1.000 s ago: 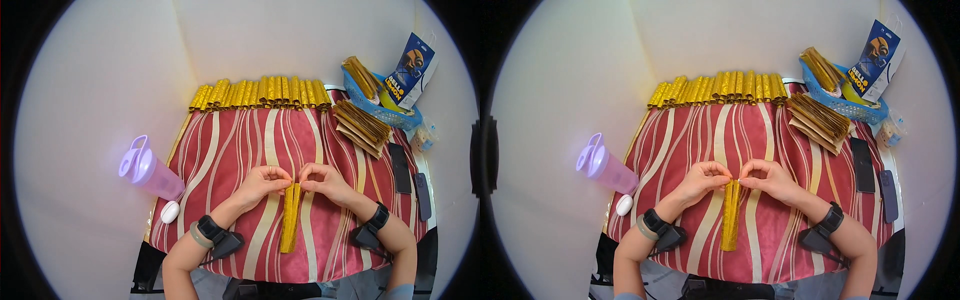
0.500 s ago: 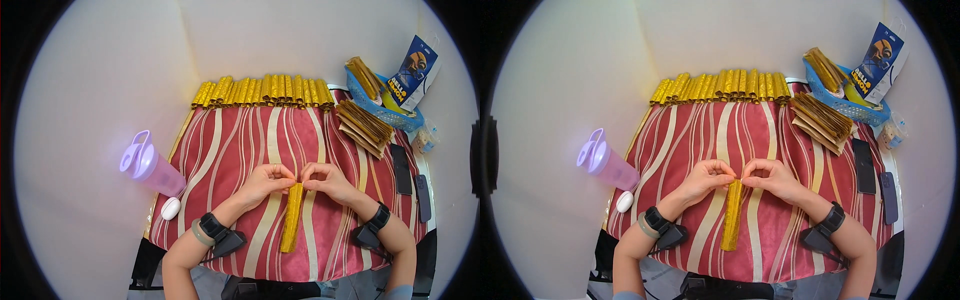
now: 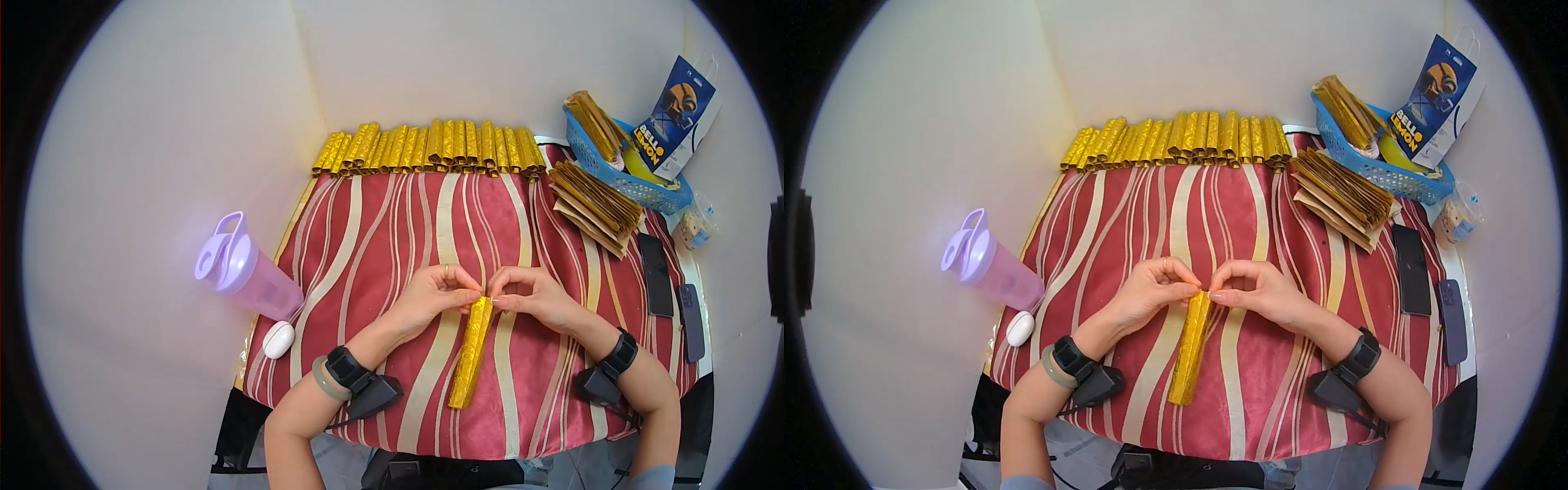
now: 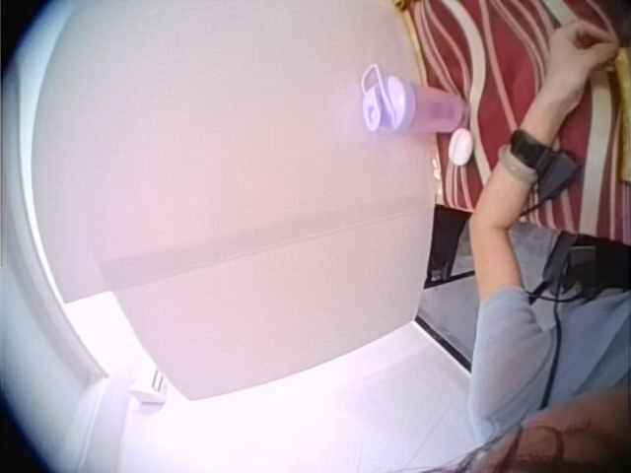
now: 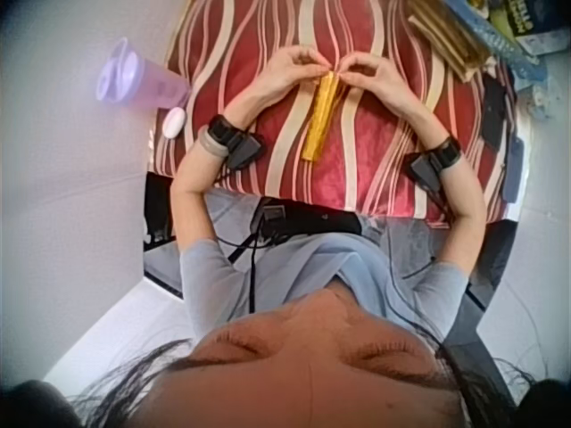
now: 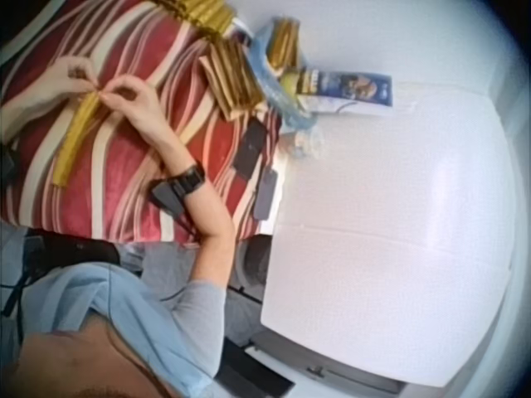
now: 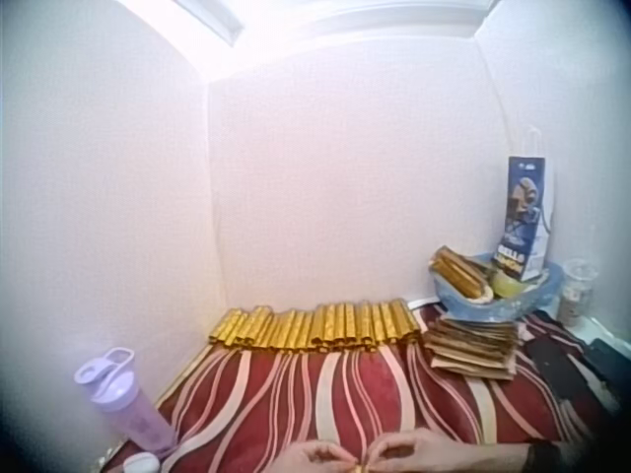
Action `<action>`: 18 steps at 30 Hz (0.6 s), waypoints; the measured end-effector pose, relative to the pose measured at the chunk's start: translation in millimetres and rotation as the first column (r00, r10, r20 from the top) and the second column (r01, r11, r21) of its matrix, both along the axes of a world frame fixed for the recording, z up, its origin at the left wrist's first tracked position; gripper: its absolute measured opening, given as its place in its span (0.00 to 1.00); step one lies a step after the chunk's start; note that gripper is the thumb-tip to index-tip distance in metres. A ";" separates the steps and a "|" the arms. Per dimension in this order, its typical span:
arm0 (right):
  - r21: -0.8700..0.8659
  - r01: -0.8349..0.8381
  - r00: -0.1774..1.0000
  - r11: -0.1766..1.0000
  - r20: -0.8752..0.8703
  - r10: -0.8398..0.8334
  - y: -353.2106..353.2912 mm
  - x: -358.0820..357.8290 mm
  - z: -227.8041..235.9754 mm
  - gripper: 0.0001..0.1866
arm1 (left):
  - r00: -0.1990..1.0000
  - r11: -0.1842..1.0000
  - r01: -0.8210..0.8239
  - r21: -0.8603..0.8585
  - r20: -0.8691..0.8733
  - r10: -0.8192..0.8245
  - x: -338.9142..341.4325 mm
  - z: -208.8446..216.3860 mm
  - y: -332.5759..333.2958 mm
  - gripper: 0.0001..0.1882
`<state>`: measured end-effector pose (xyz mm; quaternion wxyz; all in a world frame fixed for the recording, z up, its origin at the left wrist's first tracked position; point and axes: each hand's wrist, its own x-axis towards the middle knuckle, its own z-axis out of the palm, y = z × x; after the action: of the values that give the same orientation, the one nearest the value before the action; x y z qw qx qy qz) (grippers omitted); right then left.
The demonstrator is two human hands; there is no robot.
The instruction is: Folding gold-colored foil sheets into thin rectangular shapes and stacking them.
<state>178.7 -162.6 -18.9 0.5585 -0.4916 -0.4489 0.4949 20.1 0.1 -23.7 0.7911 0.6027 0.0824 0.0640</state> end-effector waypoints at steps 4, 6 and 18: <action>-0.039 -0.019 1.000 0.999 -0.010 0.019 -0.8 -0.1 0.6 0.07 | 1.000 1.000 -0.008 0.007 0.019 0.008 -0.1 1.7 -0.4 0.06; -0.012 -0.014 1.000 1.000 0.015 0.014 -0.7 -0.2 1.7 0.07 | 1.000 1.000 -0.005 0.000 0.015 0.005 0.0 2.4 -1.1 0.06; 0.015 -0.031 0.996 0.999 0.083 0.030 0.0 1.8 0.9 0.06 | 1.000 0.995 0.002 0.098 0.023 -0.004 1.2 1.3 -1.2 0.06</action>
<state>180.5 -162.6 -18.1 0.5356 -0.5003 -0.4831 0.4791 21.2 -1.0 -22.3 0.7617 0.6400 0.0690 0.0737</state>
